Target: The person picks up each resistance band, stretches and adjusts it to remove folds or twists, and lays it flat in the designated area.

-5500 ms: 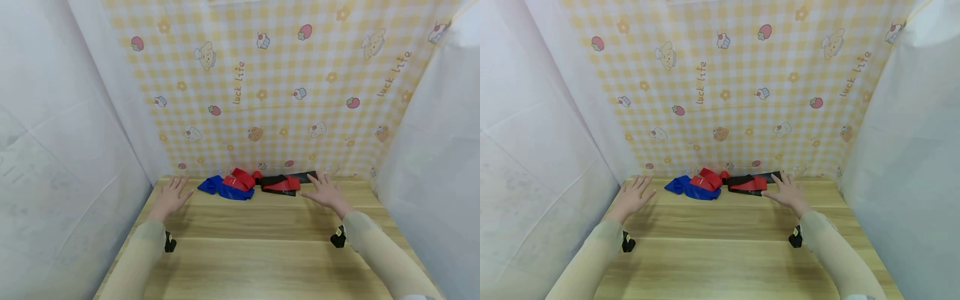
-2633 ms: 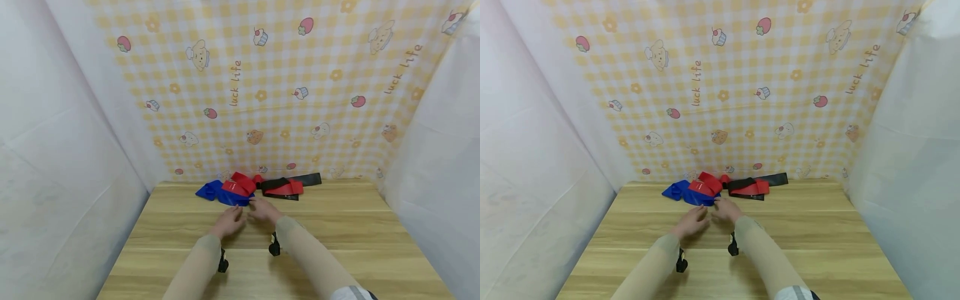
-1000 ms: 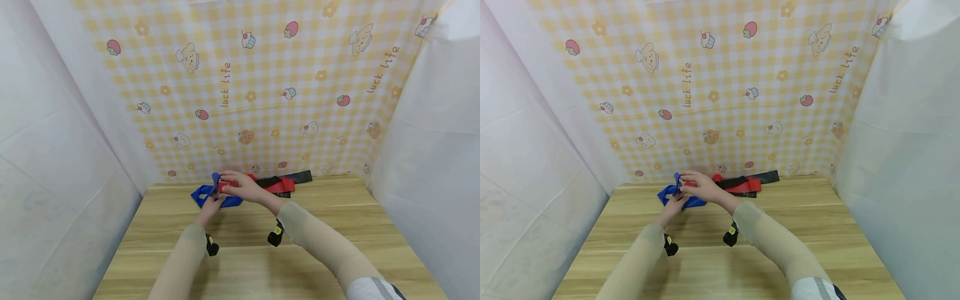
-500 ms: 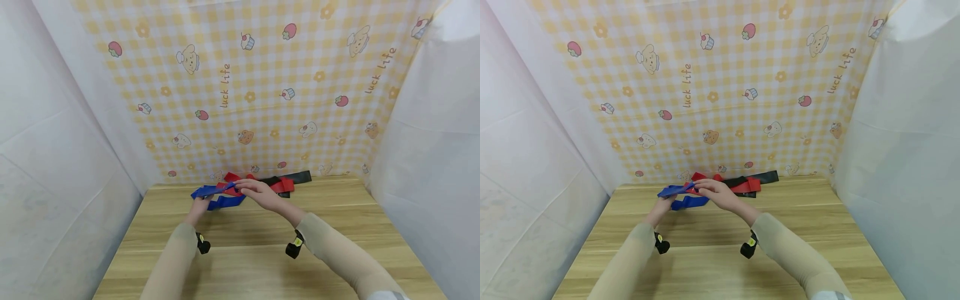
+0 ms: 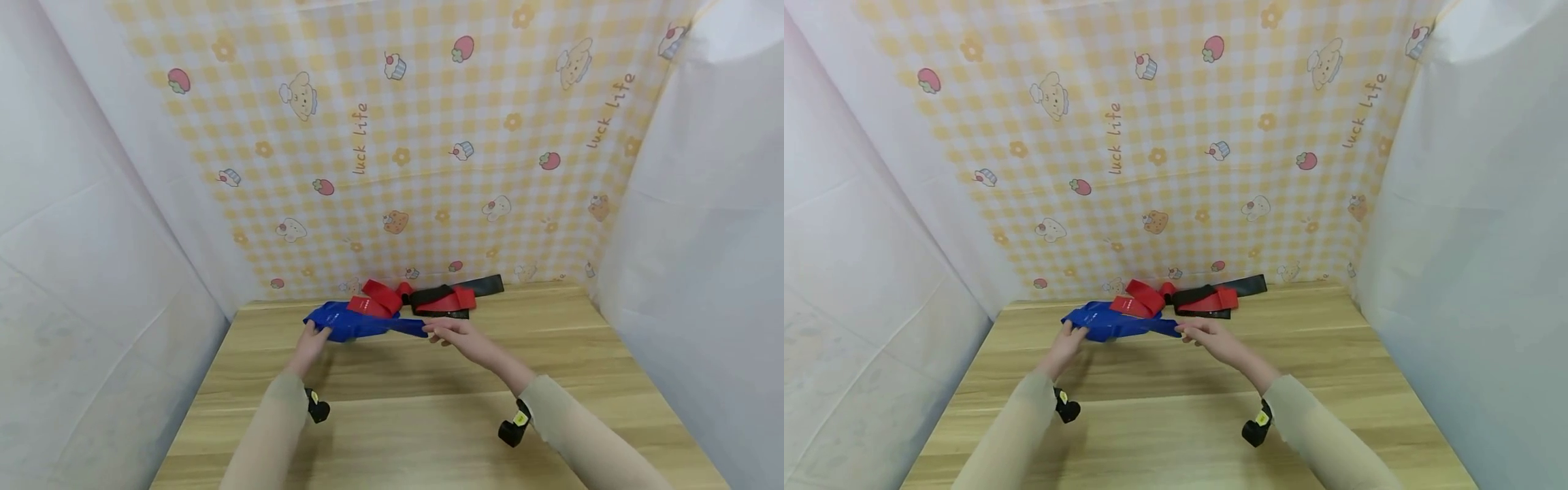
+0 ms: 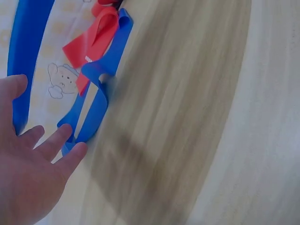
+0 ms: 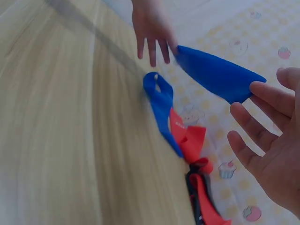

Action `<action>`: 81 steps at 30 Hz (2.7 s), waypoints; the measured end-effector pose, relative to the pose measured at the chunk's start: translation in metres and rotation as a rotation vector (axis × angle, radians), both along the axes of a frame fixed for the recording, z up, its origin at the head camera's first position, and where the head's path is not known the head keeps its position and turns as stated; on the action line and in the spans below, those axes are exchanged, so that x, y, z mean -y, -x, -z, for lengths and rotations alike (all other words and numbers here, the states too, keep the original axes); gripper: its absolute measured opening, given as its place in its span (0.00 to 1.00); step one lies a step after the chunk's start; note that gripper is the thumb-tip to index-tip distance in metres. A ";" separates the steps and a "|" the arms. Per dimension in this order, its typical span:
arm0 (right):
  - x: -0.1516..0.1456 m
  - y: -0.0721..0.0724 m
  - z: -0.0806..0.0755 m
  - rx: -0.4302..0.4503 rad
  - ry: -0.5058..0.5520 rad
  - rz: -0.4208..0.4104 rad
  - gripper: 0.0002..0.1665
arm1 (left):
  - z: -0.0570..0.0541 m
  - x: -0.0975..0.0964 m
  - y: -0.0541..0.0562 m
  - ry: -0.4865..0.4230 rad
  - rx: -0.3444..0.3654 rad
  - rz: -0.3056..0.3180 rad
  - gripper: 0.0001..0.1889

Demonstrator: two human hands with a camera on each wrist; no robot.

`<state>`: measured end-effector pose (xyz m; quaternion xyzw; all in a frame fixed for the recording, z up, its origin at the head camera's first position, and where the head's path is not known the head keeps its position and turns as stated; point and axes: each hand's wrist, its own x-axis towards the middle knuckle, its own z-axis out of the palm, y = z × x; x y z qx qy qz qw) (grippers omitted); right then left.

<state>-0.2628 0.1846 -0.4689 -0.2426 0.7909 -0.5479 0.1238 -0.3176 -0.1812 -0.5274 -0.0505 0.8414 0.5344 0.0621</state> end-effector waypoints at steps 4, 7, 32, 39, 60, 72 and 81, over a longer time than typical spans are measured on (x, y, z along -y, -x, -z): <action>-0.012 -0.005 0.015 0.017 -0.017 -0.009 0.23 | 0.002 0.001 -0.003 -0.035 0.017 0.005 0.40; -0.018 -0.008 0.026 -0.021 -0.048 -0.019 0.23 | 0.003 0.000 -0.004 -0.086 0.033 -0.014 0.39; -0.036 -0.027 0.069 -0.375 -0.448 -0.040 0.20 | 0.011 -0.012 -0.030 -0.483 -0.073 -0.120 0.04; -0.035 -0.030 0.080 -0.456 -0.608 -0.087 0.20 | 0.019 -0.006 -0.041 -0.436 0.034 -0.076 0.23; -0.028 -0.033 0.094 -0.434 -0.746 -0.167 0.15 | 0.040 0.006 -0.055 -0.372 0.218 -0.006 0.16; -0.025 -0.032 0.092 -0.327 -0.717 -0.162 0.14 | 0.042 0.010 -0.062 -0.342 0.307 0.099 0.15; -0.019 -0.026 0.095 -0.089 -0.533 -0.052 0.11 | 0.045 0.013 -0.069 -0.247 0.301 0.139 0.25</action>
